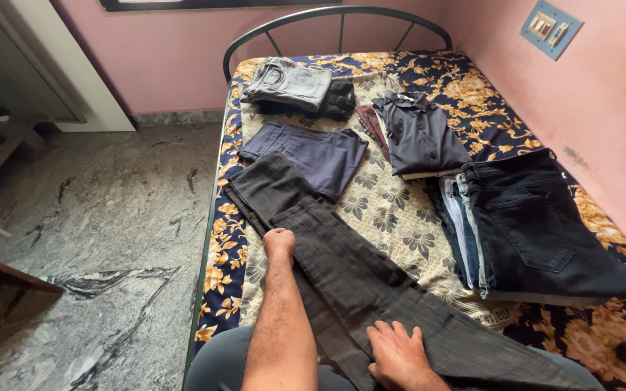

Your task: The person folds a pair of dark pants by hand on a bed, smoothing the fabric and aligning the legs before folding them into a compact rectangle.

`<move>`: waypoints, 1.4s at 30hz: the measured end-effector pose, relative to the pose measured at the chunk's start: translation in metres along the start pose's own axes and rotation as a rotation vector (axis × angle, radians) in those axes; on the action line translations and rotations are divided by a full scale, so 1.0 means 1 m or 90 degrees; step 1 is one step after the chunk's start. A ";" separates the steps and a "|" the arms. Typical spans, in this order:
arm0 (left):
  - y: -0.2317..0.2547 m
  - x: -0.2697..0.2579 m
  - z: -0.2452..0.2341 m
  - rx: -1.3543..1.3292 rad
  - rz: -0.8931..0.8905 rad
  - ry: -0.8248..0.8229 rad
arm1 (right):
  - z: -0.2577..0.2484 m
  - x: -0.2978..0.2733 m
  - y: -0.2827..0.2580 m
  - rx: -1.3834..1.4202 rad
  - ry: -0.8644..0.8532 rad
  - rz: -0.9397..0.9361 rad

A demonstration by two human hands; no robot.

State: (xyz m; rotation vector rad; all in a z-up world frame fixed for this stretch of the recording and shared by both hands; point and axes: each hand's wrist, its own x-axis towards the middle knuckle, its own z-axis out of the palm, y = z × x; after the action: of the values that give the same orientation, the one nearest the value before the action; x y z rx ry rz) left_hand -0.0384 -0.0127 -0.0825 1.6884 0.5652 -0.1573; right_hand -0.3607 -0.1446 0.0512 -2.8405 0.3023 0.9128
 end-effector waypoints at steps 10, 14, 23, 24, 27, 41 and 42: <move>-0.009 0.010 0.006 -0.030 0.022 0.009 | -0.006 -0.002 0.001 0.033 -0.020 -0.005; 0.018 -0.018 -0.006 0.125 0.049 0.072 | -0.002 0.002 0.001 0.040 -0.027 -0.004; 0.066 -0.007 -0.037 0.415 0.038 0.242 | 0.025 0.034 0.017 0.046 -0.059 -0.011; 0.062 0.001 -0.040 0.393 0.046 0.261 | 0.025 0.037 0.017 0.049 -0.070 -0.010; 0.051 0.016 -0.038 0.320 0.025 0.285 | 0.020 0.041 0.016 0.064 -0.087 -0.015; 0.053 0.027 -0.023 0.288 0.101 0.221 | 0.010 0.037 0.008 0.084 -0.106 -0.026; 0.051 0.034 -0.024 0.258 0.100 0.214 | 0.010 0.037 0.008 0.084 -0.110 -0.023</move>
State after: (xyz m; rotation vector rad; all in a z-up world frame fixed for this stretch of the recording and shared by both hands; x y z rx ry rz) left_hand 0.0094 0.0149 -0.0463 2.1664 0.6772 0.1388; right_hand -0.3387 -0.1559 0.0209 -2.6180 0.2774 1.0803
